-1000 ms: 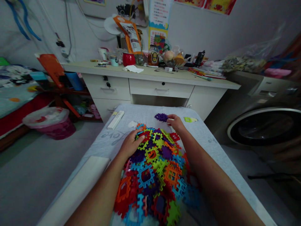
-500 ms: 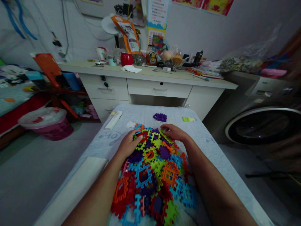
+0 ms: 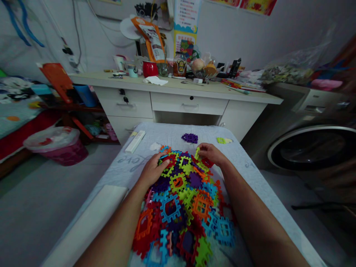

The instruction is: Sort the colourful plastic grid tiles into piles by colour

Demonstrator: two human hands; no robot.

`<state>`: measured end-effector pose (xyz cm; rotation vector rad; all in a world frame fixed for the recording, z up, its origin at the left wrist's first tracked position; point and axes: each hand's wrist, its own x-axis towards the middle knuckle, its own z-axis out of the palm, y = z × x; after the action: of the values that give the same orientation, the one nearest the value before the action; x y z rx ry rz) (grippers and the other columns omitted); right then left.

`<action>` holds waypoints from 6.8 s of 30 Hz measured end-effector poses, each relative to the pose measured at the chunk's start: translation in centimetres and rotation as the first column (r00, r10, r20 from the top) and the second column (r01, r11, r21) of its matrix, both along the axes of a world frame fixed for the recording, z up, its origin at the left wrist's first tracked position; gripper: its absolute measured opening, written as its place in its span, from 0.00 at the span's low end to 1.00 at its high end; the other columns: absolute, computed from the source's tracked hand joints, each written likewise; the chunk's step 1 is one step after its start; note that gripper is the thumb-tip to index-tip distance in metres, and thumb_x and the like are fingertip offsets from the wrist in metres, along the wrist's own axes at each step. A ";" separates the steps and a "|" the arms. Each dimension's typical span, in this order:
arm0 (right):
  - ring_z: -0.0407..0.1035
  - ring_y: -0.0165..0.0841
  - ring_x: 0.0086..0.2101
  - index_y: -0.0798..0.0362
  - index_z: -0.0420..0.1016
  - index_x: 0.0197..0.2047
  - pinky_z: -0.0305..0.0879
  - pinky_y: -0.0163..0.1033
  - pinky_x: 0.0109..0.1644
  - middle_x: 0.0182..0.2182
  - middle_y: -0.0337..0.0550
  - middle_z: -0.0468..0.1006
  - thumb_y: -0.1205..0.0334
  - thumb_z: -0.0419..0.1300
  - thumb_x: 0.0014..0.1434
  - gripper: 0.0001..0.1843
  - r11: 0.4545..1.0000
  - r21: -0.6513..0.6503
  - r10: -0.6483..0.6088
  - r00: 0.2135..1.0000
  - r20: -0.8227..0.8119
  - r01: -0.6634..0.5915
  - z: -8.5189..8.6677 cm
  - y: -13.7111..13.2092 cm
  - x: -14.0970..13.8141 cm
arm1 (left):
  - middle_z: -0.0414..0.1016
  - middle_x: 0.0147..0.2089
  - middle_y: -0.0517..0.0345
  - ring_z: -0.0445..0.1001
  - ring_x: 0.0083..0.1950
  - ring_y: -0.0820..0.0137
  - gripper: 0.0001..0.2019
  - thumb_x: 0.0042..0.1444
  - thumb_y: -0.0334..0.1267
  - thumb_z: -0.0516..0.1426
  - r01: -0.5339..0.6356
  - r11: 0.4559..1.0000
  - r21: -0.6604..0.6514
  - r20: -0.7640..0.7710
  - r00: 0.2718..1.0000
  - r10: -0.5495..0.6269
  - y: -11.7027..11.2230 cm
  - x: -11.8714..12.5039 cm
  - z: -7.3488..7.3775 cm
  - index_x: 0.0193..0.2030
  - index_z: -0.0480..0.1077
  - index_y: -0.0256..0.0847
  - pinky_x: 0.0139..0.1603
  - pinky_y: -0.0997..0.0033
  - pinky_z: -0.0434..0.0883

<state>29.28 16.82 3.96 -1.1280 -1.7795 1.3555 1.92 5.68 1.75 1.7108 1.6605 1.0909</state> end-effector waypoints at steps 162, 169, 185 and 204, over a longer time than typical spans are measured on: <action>0.67 0.28 0.25 0.54 0.69 0.26 0.60 0.32 0.27 0.23 0.39 0.73 0.64 0.53 0.42 0.06 0.949 0.137 -0.285 0.959 -0.005 0.283 1.5 2.2 5.0 | 0.74 0.59 0.51 0.71 0.60 0.58 0.23 0.58 0.51 0.54 -0.012 1.000 0.008 0.002 1.000 0.012 0.2 -0.1 -0.4 0.56 0.70 0.43 0.62 0.54 0.66; 0.65 0.27 0.25 0.55 0.72 0.31 0.62 0.33 0.31 0.24 0.36 0.73 0.61 0.60 0.50 0.06 0.964 0.049 0.248 0.952 0.182 -0.261 4.0 -0.8 0.9 | 0.73 0.59 0.51 0.71 0.60 0.58 0.23 0.58 0.51 0.54 -0.004 1.000 0.005 -0.004 1.000 0.004 0.2 -0.1 -0.2 0.56 0.70 0.43 0.63 0.54 0.65; 0.61 0.26 0.25 0.55 0.74 0.32 0.56 0.31 0.31 0.22 0.33 0.69 0.69 0.59 0.51 0.04 0.909 0.216 0.245 0.877 0.414 -0.356 2.7 -2.5 -3.0 | 0.72 0.60 0.50 0.70 0.61 0.59 0.23 0.59 0.51 0.54 0.003 1.000 0.009 0.013 1.000 -0.003 0.1 -0.1 -0.3 0.57 0.70 0.42 0.64 0.54 0.64; 0.66 0.25 0.21 0.54 0.68 0.27 0.58 0.29 0.21 0.21 0.36 0.71 0.59 0.66 0.42 0.11 0.856 -0.011 -0.512 0.845 -0.153 0.517 0.3 2.5 4.9 | 0.73 0.60 0.50 0.70 0.61 0.58 0.23 0.59 0.52 0.53 -0.005 1.000 -0.009 -0.007 1.000 0.005 0.1 -0.1 -0.2 0.57 0.70 0.43 0.63 0.53 0.64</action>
<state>34.14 19.30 4.22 -1.3276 -1.2543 1.0466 1.80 5.78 1.54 1.7077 1.6718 1.0797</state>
